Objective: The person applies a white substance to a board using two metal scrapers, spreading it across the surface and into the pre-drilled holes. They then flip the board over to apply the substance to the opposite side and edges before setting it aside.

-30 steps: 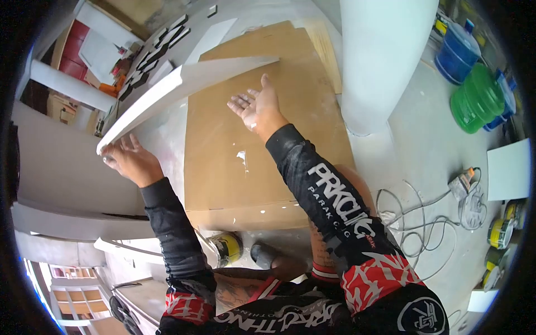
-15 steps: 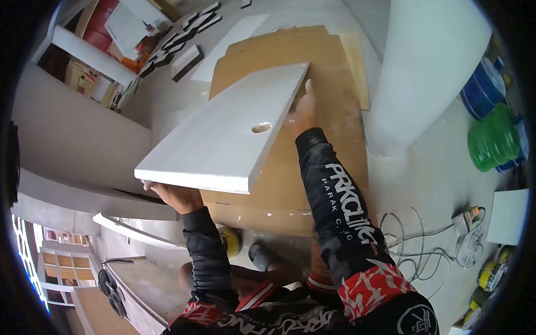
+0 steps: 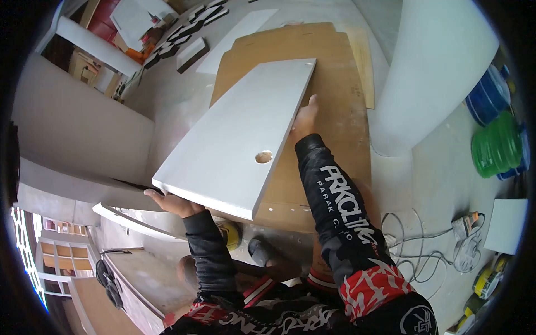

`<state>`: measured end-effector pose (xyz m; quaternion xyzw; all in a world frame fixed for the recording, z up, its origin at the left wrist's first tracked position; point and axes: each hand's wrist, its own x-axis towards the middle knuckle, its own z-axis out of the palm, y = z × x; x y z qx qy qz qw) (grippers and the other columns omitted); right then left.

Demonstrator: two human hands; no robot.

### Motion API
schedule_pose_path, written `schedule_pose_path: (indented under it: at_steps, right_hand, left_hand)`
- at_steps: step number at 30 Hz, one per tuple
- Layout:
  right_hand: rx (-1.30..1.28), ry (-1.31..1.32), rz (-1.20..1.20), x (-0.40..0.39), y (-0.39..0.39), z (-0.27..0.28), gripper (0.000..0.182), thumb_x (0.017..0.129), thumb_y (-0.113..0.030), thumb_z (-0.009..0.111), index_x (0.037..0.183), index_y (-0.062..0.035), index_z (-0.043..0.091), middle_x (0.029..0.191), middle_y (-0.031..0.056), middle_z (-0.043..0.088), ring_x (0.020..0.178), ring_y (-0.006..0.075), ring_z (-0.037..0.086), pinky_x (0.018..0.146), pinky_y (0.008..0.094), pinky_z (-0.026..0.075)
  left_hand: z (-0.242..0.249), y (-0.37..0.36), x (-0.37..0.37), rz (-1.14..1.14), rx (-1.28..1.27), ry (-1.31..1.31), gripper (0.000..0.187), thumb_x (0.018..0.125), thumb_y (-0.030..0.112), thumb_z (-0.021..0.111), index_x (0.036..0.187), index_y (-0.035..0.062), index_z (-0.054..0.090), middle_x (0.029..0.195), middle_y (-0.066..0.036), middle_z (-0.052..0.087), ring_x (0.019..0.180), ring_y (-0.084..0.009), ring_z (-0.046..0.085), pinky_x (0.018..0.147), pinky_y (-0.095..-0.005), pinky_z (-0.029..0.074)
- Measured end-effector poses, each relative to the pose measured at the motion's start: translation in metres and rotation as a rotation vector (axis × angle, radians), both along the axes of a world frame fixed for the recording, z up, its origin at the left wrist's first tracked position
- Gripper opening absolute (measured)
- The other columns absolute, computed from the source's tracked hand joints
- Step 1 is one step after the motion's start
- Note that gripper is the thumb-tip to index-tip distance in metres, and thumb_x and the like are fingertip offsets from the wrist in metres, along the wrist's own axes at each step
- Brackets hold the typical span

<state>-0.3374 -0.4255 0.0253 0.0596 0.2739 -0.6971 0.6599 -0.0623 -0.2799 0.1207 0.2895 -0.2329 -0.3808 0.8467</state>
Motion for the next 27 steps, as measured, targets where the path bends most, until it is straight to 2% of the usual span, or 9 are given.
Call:
schedule_pose_path:
  at_steps: [5,8,13,18,20,21,24,25,27]
  right_hand:
    - [-0.052,-0.348,0.151,-0.001,-0.004,-0.003,0.09,0.091,-0.068,0.028,0.135,0.01,0.033,0.141,0.0269,0.037,0.127,0.0378,0.04,0.108,0.0458,0.031]
    - [-0.121,-0.312,0.22,-0.008,-0.033,-0.03,0.088,0.09,-0.07,0.026,0.141,0.0027,0.03,0.144,0.0206,0.036,0.13,0.0341,0.039,0.109,0.0456,0.029]
    - [-0.031,-0.334,0.077,-0.036,-0.095,-0.064,0.079,0.092,-0.063,0.032,0.132,0.0053,0.04,0.132,0.0237,0.048,0.122,0.0359,0.046,0.107,0.0477,0.032]
    - [0.015,-0.027,0.034,-0.077,-0.18,-0.115,0.045,0.094,-0.041,0.049,0.115,-0.0017,0.053,0.116,0.0167,0.058,0.108,0.0289,0.056,0.098,0.0436,0.044]
    - [-0.018,0.054,0.091,-0.095,-0.216,-0.135,0.042,0.095,-0.038,0.046,0.115,-0.0026,0.054,0.114,0.0141,0.059,0.107,0.0262,0.057,0.095,0.0422,0.046]
    - [-0.054,0.138,0.133,-0.098,-0.226,-0.139,0.038,0.096,-0.034,0.043,0.116,-0.0035,0.055,0.113,0.0115,0.061,0.105,0.0236,0.059,0.093,0.0408,0.049]
    - [0.064,0.233,0.135,-0.111,-0.233,-0.13,0.034,0.094,-0.024,0.047,0.119,-0.0021,0.052,0.115,0.0132,0.06,0.107,0.0232,0.058,0.095,0.0376,0.048]
    - [-0.079,0.388,0.229,-0.123,-0.252,-0.151,0.033,0.092,-0.019,0.048,0.121,-0.0013,0.05,0.119,0.0139,0.058,0.11,0.0232,0.057,0.097,0.037,0.046]
    - [-0.832,1.57,0.224,-0.155,-0.266,-0.196,0.037,0.089,-0.007,0.05,0.125,0.0001,0.047,0.126,0.0152,0.054,0.115,0.023,0.054,0.1,0.0357,0.043]
  left_hand:
    - [0.004,-0.011,0.032,-0.053,-0.009,-0.032,0.078,0.09,0.062,0.043,0.137,0.0004,0.034,0.136,-0.019,0.043,0.123,-0.0363,0.044,0.102,-0.0501,0.036]
    - [0.009,-0.016,0.042,-0.098,0.029,0.004,0.078,0.088,0.062,0.046,0.136,0.0004,0.037,0.135,-0.019,0.044,0.122,-0.0364,0.044,0.103,-0.0502,0.035]
    - [-0.013,-0.009,0.085,-0.162,0.085,0.043,0.081,0.084,0.06,0.052,0.134,-0.0027,0.038,0.135,-0.022,0.044,0.124,-0.0366,0.042,0.105,-0.0534,0.031]
    - [-0.019,0.01,0.09,-0.479,0.066,0.129,0.083,0.085,0.058,0.051,0.139,-0.0016,0.033,0.144,-0.022,0.034,0.132,-0.0377,0.034,0.107,-0.0537,0.027]
    - [-0.025,0.014,0.096,-0.521,0.099,0.069,0.083,0.087,0.06,0.047,0.139,-0.0029,0.032,0.143,-0.023,0.034,0.132,-0.0386,0.033,0.107,-0.054,0.028]
    - [-0.022,0.01,0.087,-0.315,0.21,0.148,0.086,0.086,0.061,0.045,0.141,-0.0029,0.029,0.146,-0.023,0.031,0.133,-0.039,0.032,0.107,-0.054,0.027]
    - [-0.027,0.02,0.093,-0.281,0.231,0.137,0.086,0.086,0.062,0.044,0.142,-0.0026,0.028,0.147,-0.022,0.029,0.133,-0.0388,0.031,0.108,-0.0532,0.027]
    - [-0.025,0.016,0.086,-0.269,0.25,0.125,0.085,0.087,0.061,0.045,0.142,-0.0024,0.028,0.146,-0.022,0.03,0.133,-0.0387,0.032,0.108,-0.0532,0.026]
    - [-0.038,0.019,0.097,-0.278,0.228,0.131,0.085,0.087,0.061,0.046,0.141,-0.0024,0.029,0.145,-0.022,0.032,0.132,-0.0384,0.033,0.109,-0.0523,0.026]
